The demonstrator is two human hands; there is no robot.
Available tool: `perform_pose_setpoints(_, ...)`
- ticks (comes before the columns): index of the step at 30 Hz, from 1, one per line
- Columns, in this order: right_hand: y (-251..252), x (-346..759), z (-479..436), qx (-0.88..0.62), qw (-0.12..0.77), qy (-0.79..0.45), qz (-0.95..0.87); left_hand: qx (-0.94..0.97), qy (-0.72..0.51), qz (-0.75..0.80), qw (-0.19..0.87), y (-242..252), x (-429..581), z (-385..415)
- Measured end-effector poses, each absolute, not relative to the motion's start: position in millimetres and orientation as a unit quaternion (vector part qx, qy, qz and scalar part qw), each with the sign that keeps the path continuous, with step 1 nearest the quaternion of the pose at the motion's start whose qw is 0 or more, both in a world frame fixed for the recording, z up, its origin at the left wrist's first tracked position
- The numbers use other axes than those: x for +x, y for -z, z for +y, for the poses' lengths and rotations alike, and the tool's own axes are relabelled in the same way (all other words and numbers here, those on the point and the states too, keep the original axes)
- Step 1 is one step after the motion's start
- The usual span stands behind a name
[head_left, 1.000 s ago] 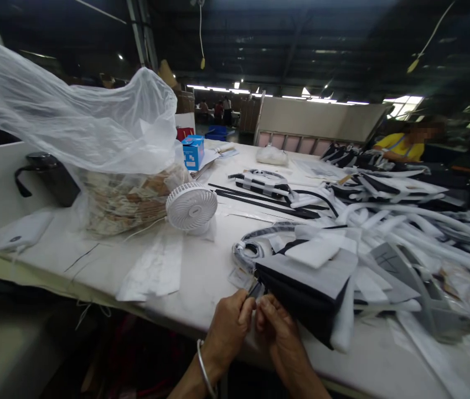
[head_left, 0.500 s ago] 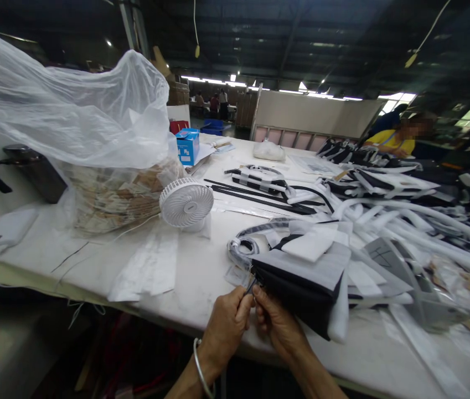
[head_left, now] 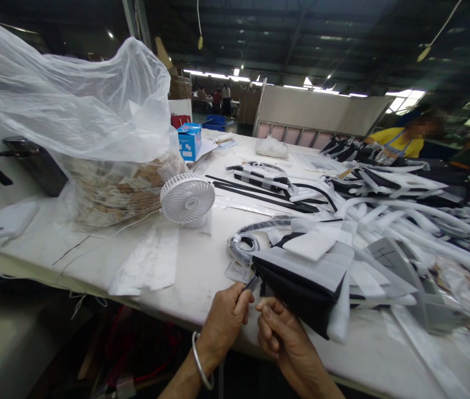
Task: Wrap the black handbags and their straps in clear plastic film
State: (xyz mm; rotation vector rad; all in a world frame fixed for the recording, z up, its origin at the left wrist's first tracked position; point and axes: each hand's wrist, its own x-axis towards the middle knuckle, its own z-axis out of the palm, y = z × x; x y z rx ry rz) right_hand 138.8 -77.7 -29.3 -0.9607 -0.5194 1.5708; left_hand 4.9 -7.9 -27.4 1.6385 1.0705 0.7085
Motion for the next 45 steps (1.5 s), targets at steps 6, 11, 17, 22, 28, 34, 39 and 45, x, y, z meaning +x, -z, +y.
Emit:
perform_pose_setpoints(6,31.8,132.9,-72.9,-0.485,0.579,-0.589,-0.287,0.676,-0.299,0.438,0.512,27.9,5.4,-8.0)
perform_pose_setpoints(11,38.3,129.0,-60.5,-0.605,0.593,-0.365,-0.387,0.704,-0.295,0.436,0.477,27.3,5.0,-10.0)
perform_pose_setpoints(17,33.6,130.7,-51.4,-0.613,0.557,-0.214,-0.518,0.790,-0.257,0.442,0.339,22.3,2.0,-5.0)
perform_pose_setpoints(22,26.4,130.4,-49.5,-0.620,0.512,-0.188,-0.564,0.846,-0.240,0.398,0.262,28.7,-4.3,1.9)
perform_pose_setpoints(28,21.0,131.7,-49.6,-0.651,0.429,-0.140,-0.610,0.875,-0.270,0.373,0.149,38.8,1.1,-0.7)
perform_pose_setpoints(34,5.1,129.4,-53.1,-0.716,0.279,-0.126,-0.627,0.840,-0.348,0.408,0.082,48.3,8.8,-12.0)
perform_pose_setpoints(39,-21.3,126.3,-50.3,-0.749,0.139,-0.131,-0.635,0.868,-0.359,0.335,0.073,52.7,5.8,-14.3)
perform_pose_setpoints(45,-64.6,117.8,-37.2,-0.728,-0.026,-0.085,-0.680,0.866,-0.347,0.359,0.031,56.3,14.8,-20.2)
